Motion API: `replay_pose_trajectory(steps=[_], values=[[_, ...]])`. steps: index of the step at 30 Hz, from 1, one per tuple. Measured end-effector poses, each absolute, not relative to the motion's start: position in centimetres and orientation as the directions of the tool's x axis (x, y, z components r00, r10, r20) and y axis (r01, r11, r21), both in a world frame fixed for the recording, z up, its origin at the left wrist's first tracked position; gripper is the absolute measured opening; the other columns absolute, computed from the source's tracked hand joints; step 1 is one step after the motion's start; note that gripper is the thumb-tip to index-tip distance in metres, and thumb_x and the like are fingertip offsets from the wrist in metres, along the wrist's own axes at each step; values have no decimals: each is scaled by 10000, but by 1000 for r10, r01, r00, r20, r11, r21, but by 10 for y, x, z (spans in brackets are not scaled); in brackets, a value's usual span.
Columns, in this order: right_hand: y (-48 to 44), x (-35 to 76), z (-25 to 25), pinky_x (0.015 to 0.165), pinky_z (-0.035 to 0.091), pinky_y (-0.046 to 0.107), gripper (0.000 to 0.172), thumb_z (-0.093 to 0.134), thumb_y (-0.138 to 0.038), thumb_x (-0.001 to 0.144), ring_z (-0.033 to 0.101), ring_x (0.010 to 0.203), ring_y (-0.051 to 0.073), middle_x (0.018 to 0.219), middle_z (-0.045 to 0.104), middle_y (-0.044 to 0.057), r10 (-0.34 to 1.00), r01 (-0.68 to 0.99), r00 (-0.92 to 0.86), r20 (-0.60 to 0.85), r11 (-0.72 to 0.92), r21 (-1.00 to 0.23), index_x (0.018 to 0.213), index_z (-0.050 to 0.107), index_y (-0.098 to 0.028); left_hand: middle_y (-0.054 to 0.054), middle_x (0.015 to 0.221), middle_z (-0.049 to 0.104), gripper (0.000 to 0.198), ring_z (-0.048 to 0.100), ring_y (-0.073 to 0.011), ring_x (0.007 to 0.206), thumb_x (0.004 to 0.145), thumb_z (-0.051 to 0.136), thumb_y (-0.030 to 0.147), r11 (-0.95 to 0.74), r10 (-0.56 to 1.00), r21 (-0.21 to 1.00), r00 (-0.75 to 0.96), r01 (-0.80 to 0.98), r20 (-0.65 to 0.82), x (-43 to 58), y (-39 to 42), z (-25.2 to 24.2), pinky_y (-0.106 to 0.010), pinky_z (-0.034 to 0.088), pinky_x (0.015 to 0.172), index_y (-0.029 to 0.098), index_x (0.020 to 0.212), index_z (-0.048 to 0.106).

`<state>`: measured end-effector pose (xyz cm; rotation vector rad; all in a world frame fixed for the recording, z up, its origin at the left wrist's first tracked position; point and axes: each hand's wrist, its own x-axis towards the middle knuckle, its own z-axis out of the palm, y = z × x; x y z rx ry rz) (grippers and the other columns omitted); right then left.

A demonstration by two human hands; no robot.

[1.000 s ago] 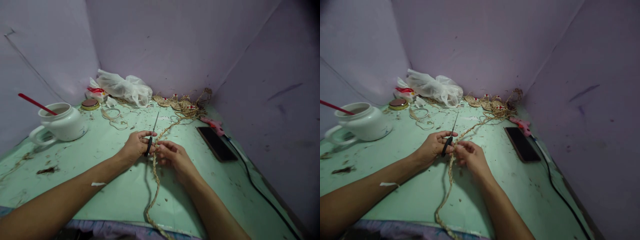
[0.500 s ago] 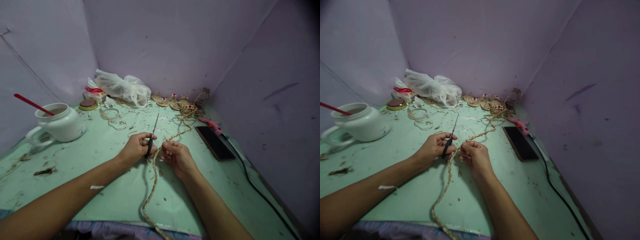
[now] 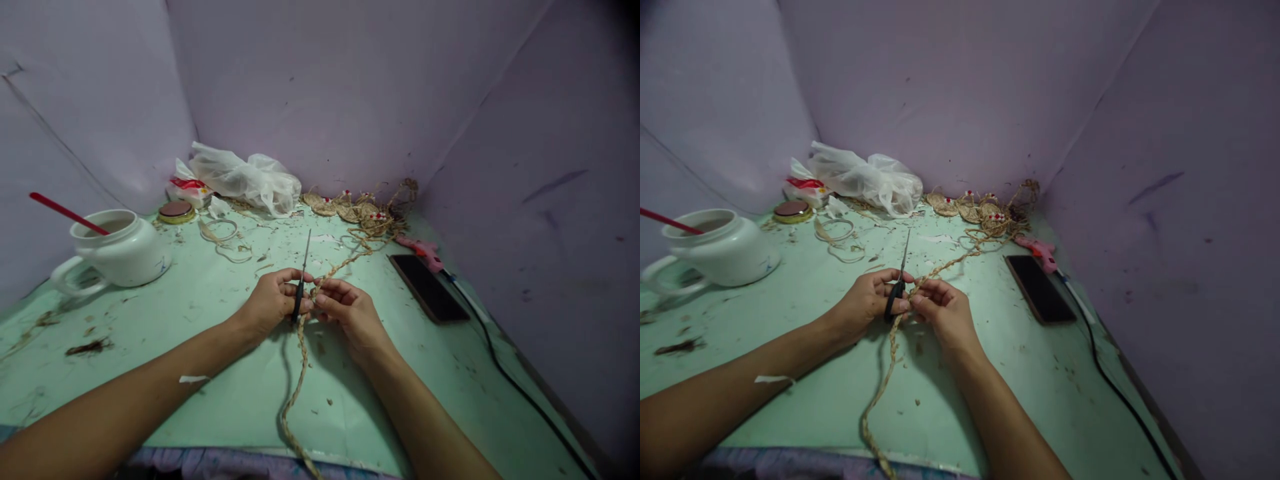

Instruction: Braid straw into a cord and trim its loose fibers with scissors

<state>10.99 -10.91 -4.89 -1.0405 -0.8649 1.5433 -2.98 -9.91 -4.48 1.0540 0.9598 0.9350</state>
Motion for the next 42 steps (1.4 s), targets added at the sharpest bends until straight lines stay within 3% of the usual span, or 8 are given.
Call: replay_pose_trajectory(steps=[11, 15, 17, 19, 21, 25, 33, 42], values=[[-110, 108, -50, 531, 457, 229, 245, 726, -226, 548, 559, 542, 102, 624, 623, 1, 995, -272, 24, -96, -86, -959, 758, 631, -143, 29, 567, 563, 482, 540, -110, 498, 510, 705, 227, 265, 926, 957, 308, -117, -219, -24, -103, -42, -207, 393, 474, 149, 922, 467], [-109, 111, -45, 542, 474, 250, 270, 736, -209, 498, 555, 530, 109, 595, 621, 4, 985, -264, 101, -142, -111, -958, 745, 654, -135, 43, 536, 509, 369, 501, -107, 487, 605, 632, 349, 32, 959, 980, 272, 197, -85, -34, -100, -37, -220, 375, 485, 160, 889, 491], [-109, 113, -41, 545, 479, 257, 274, 731, -203, 487, 554, 525, 111, 594, 625, 4, 978, -247, 123, -168, -134, -960, 744, 667, -135, 20, 613, 553, 345, 520, -125, 553, 622, 610, 370, -220, 961, 839, 260, 498, 98, -43, -98, -35, -230, 367, 524, 181, 898, 527], [-109, 115, -39, 549, 485, 270, 267, 722, -205, 487, 551, 519, 115, 589, 624, 2, 975, -233, 139, -171, -136, -963, 742, 679, -139, 0, 739, 605, 338, 552, -156, 654, 636, 582, 344, -386, 922, 583, 307, 715, 234, -52, -97, -34, -249, 369, 582, 212, 945, 543], [-109, 116, -38, 550, 492, 285, 242, 713, -206, 489, 530, 501, 111, 559, 604, -8, 976, -240, 147, -159, -121, -963, 721, 686, -141, -13, 840, 625, 367, 569, -182, 749, 657, 525, 277, -479, 875, 386, 391, 789, 287, -56, -98, -34, -270, 379, 638, 233, 1022, 528], [-110, 114, -38, 483, 469, 274, 198, 670, -202, 520, 464, 456, 96, 518, 565, -24, 981, -201, 132, -144, -116, -973, 708, 695, -146, -53, 914, 615, 477, 566, -221, 848, 668, 470, 231, -560, 817, 183, 503, 808, 281, -54, -100, -37, -307, 401, 697, 216, 1145, 474], [-112, 113, -39, 405, 330, 220, 201, 627, -194, 543, 367, 389, 69, 429, 501, -44, 982, -56, 155, -106, -98, -994, 715, 711, -135, -69, 907, 591, 511, 560, -225, 826, 694, 448, 236, -586, 779, 47, 547, 809, 306, -52, -98, -37, -323, 417, 686, 180, 1202, 426], [-111, 114, -46, 370, 332, 219, 161, 615, -183, 550, 364, 349, 68, 413, 480, -56, 986, -131, 87, -146, -133, -982, 684, 697, -151, -77, 895, 600, 540, 575, -220, 783, 662, 432, 144, -595, 773, -4, 574, 804, 270, -53, -95, -43, -312, 423, 625, 174, 1201, 413]])
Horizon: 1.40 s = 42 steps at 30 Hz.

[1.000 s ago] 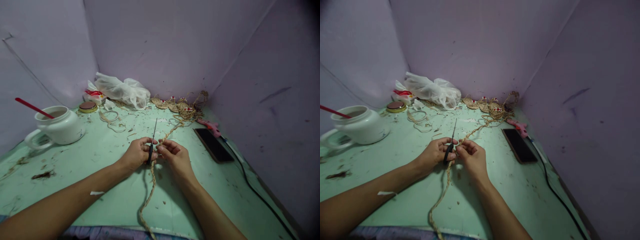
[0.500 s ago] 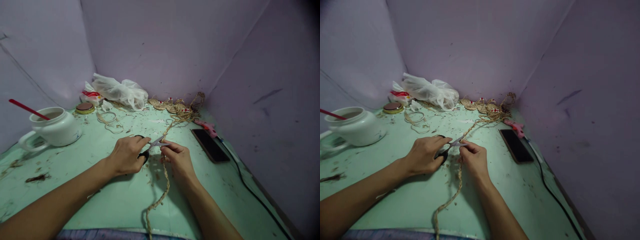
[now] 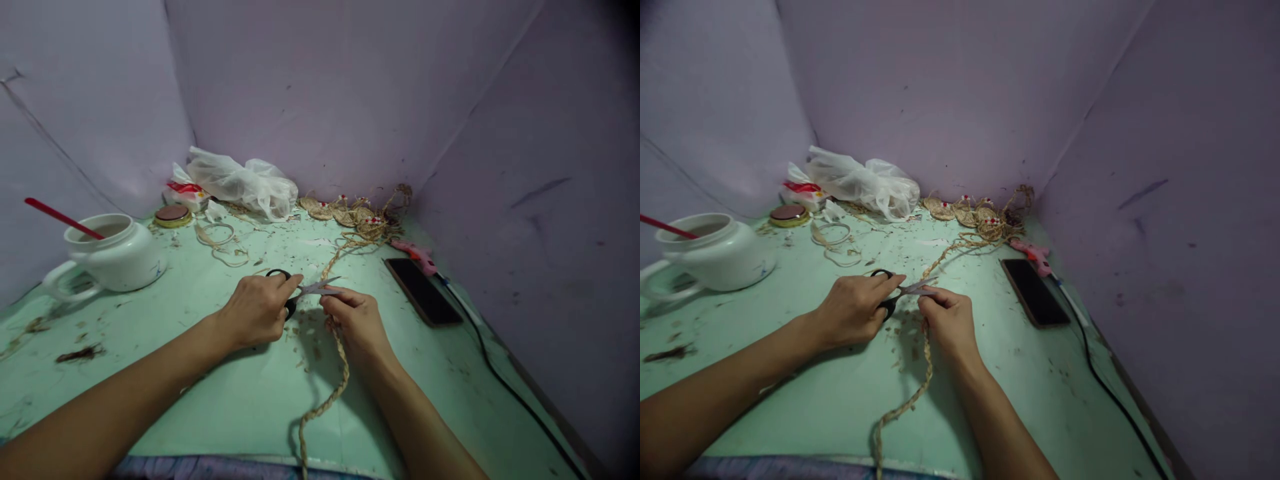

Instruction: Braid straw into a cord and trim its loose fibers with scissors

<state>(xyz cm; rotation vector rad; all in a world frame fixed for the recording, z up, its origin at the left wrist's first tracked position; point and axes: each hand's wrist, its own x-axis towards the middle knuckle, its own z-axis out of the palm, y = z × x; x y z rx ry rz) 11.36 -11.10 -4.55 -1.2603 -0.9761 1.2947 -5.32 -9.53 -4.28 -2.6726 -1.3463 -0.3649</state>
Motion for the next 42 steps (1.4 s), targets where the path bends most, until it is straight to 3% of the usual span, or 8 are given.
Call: replay_pose_trajectory(steps=[7, 11, 15, 17, 23, 26, 33, 42], values=[[-112, 116, -45, 368, 352, 222, 66, 596, -179, 571, 345, 336, 63, 379, 423, -70, 991, -136, 45, -127, -120, -983, 576, 655, -151, -55, 831, 625, 495, 589, -213, 730, 658, 401, 99, -585, 799, 60, 563, 808, 212, -53, -97, -44, -281, 375, 558, 188, 1143, 444], [-111, 115, -43, 379, 359, 221, 90, 608, -165, 555, 364, 344, 62, 396, 451, -69, 985, -191, 64, -163, -149, -970, 625, 663, -150, -19, 756, 634, 395, 575, -169, 659, 671, 400, 99, -582, 811, 185, 549, 792, 205, -55, -95, -40, -241, 348, 552, 218, 1030, 516], [-109, 113, -41, 465, 445, 231, 152, 656, -141, 497, 499, 456, 84, 564, 594, -12, 970, -321, 84, -230, -192, -927, 648, 643, -131, -3, 792, 641, 331, 565, -139, 673, 696, 422, 140, -452, 883, 389, 343, 803, 320, -60, -90, -37, -219, 362, 598, 224, 992, 544], [-108, 113, -42, 498, 476, 245, 208, 685, -145, 480, 520, 472, 90, 570, 604, -12, 964, -345, 106, -244, -194, -918, 677, 622, -125, -3, 844, 651, 337, 577, -148, 709, 697, 445, 173, -391, 902, 421, 249, 818, 352, -62, -88, -38, -224, 373, 624, 228, 1014, 547], [-103, 116, -48, 383, 401, 191, 253, 720, -159, 494, 535, 381, 101, 446, 593, -13, 943, -209, 250, -219, -169, -963, 679, 550, -127, 35, 870, 666, 358, 603, -162, 772, 701, 432, 197, -357, 917, 354, 253, 865, 307, -59, -90, -47, -238, 390, 630, 286, 1028, 549], [-103, 115, -46, 411, 442, 199, 230, 722, -152, 492, 569, 418, 112, 468, 612, -1, 933, -259, 271, -239, -168, -951, 663, 571, -118, 29, 934, 652, 407, 596, -170, 836, 680, 446, 195, -429, 887, 298, 335, 853, 318, -57, -92, -48, -249, 404, 645, 280, 1071, 519], [-108, 115, -37, 503, 511, 243, 313, 752, -158, 458, 612, 495, 133, 566, 664, 35, 953, -410, 112, -281, -214, -887, 737, 622, -103, -35, 956, 618, 533, 577, -211, 879, 647, 470, 182, -572, 798, 133, 512, 809, 318, -57, -92, -49, -306, 430, 701, 212, 1179, 450], [-109, 118, -39, 493, 504, 247, 392, 769, -170, 480, 613, 532, 138, 606, 666, 34, 966, -437, 33, -258, -218, -872, 843, 629, -117, -27, 921, 627, 525, 597, -202, 824, 688, 426, 152, -538, 809, 56, 497, 841, 316, -59, -89, -53, -299, 428, 640, 227, 1207, 417]])
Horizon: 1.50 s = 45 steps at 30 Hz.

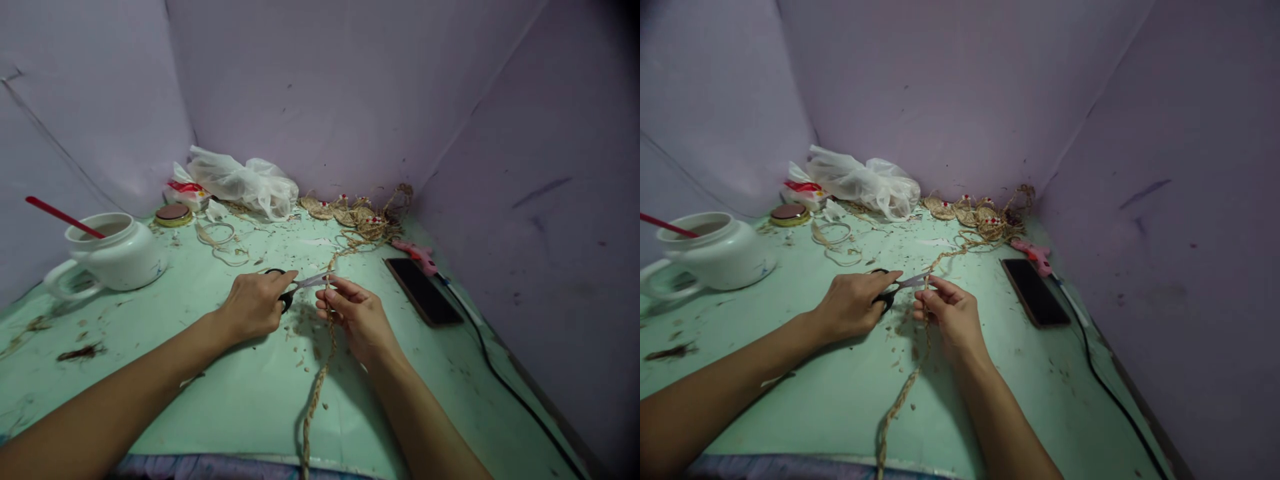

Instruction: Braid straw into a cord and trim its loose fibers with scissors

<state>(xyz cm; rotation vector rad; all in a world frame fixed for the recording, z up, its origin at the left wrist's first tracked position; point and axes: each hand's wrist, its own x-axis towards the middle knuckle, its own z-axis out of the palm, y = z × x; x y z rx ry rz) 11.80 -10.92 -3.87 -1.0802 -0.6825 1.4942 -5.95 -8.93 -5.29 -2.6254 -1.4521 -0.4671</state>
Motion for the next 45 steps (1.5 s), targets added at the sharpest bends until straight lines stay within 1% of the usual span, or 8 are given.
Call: replay_pose_trajectory(steps=[18, 21, 26, 29, 34, 37, 40, 45], values=[[-107, 120, -38, 485, 510, 217, 230, 707, -110, 555, 601, 496, 115, 596, 661, 39, 961, -476, -25, -277, -255, -842, 763, 612, -130, -17, 856, 657, 489, 611, -183, 736, 709, 405, 125, -555, 786, 21, 516, 832, 342, -62, -86, -56, -269, 403, 560, 241, 1181, 459], [-107, 120, -37, 489, 509, 218, 231, 697, -105, 563, 590, 484, 108, 586, 652, 30, 962, -482, -38, -270, -254, -838, 775, 609, -132, -8, 875, 666, 475, 611, -169, 762, 702, 415, 129, -559, 793, 107, 492, 822, 359, -62, -86, -56, -252, 413, 595, 253, 1156, 483], [-108, 120, -36, 519, 510, 222, 208, 677, -84, 564, 600, 556, 113, 687, 660, 47, 966, -466, -9, -257, -232, -854, 757, 613, -127, 35, 887, 670, 387, 600, -131, 755, 696, 445, 164, -455, 877, 390, 327, 801, 351, -60, -87, -51, -208, 412, 618, 270, 1053, 550], [-108, 120, -35, 560, 515, 223, 215, 675, -59, 536, 593, 583, 104, 764, 659, 54, 965, -471, -9, -261, -234, -850, 734, 622, -125, 33, 890, 670, 363, 595, -130, 737, 705, 452, 195, -417, 899, 449, 283, 790, 336, -59, -89, -48, -204, 411, 604, 257, 1044, 564], [-105, 120, -39, 489, 504, 221, 226, 720, -183, 550, 545, 525, 88, 688, 626, 27, 953, -423, 53, -299, -250, -871, 748, 631, -121, 44, 856, 673, 349, 603, -140, 752, 704, 450, 201, -415, 897, 418, 289, 808, 333, -58, -90, -49, -215, 406, 612, 275, 1024, 568], [-102, 121, -44, 415, 474, 222, 240, 738, -274, 542, 507, 443, 83, 567, 579, -14, 948, -299, 200, -246, -180, -937, 679, 611, -123, 49, 859, 673, 352, 607, -152, 771, 709, 437, 203, -386, 910, 389, 275, 837, 310, -58, -89, -50, -229, 407, 621, 294, 1026, 560], [-99, 122, -50, 386, 450, 221, 240, 738, -271, 537, 495, 384, 87, 479, 556, -30, 946, -177, 262, -193, -149, -973, 668, 605, -119, 56, 882, 671, 354, 608, -157, 781, 713, 430, 206, -368, 917, 365, 270, 855, 293, -58, -90, -51, -241, 409, 625, 308, 1030, 549], [-99, 122, -51, 411, 472, 238, 295, 744, -234, 528, 550, 406, 118, 490, 600, -12, 937, -235, 295, -186, -118, -965, 757, 597, -121, 58, 897, 664, 383, 602, -152, 823, 705, 430, 184, -416, 900, 350, 324, 839, 293, -56, -93, -52, -239, 415, 647, 311, 1052, 530]])
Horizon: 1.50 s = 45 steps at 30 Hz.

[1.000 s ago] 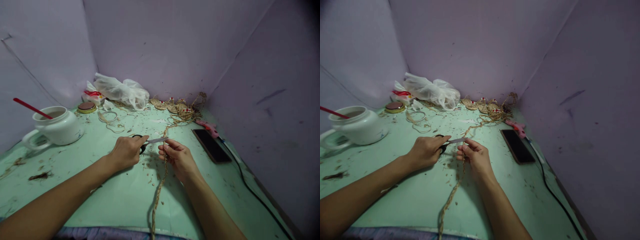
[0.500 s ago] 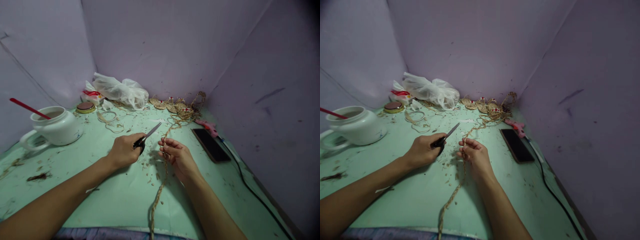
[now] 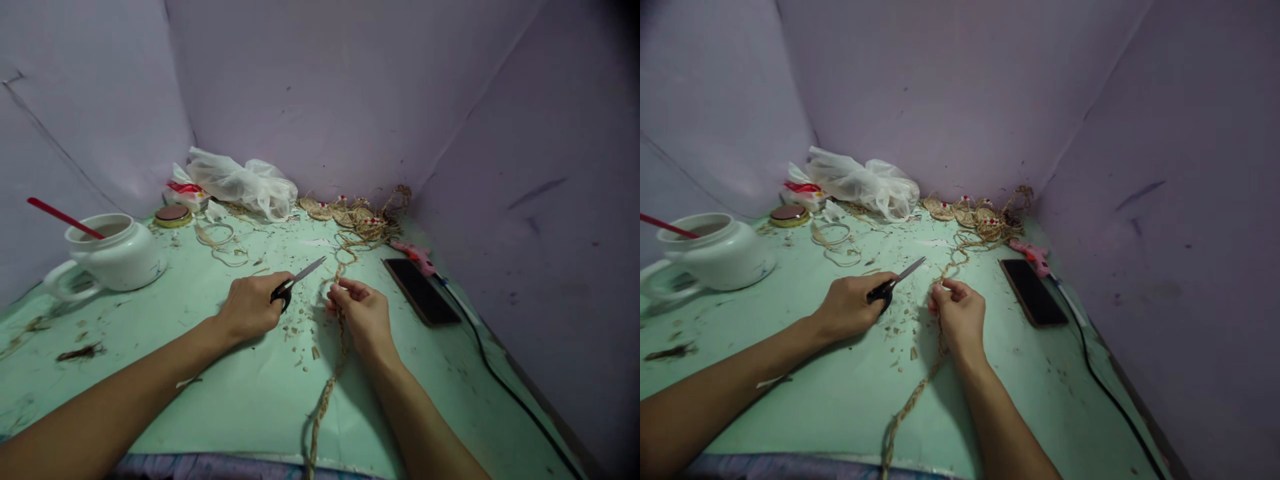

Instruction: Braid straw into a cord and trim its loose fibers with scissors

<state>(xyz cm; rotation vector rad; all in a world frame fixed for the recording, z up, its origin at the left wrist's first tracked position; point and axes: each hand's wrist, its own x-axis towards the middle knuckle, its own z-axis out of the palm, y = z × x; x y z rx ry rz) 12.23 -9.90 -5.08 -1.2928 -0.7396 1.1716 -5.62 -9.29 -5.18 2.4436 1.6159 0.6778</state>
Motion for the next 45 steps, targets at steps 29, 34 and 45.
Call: replay_pose_trajectory(steps=[29, 34, 45], values=[[-105, 123, -39, 417, 464, 191, 343, 748, -229, 547, 540, 433, 76, 546, 608, -20, 982, -453, -35, -187, -183, -872, 868, 660, -147, -19, 859, 658, 513, 604, -169, 748, 704, 431, 140, -517, 826, 158, 443, 841, 347, -64, -88, -56, -254, 435, 620, 244, 1205, 460], [-106, 123, -37, 432, 468, 194, 325, 744, -230, 555, 539, 440, 77, 545, 605, -17, 980, -454, -40, -193, -190, -870, 856, 660, -142, -22, 893, 671, 483, 616, -170, 796, 712, 421, 125, -543, 819, 210, 458, 813, 345, -64, -87, -56, -259, 451, 665, 232, 1178, 485], [-103, 127, -34, 468, 492, 168, 187, 685, -210, 628, 481, 419, 39, 584, 586, -27, 942, -591, -186, -278, -334, -734, 793, 661, -124, 19, 909, 668, 417, 608, -145, 803, 720, 416, 136, -457, 872, 358, 333, 814, 358, -61, -88, -54, -233, 439, 679, 264, 1102, 527]])
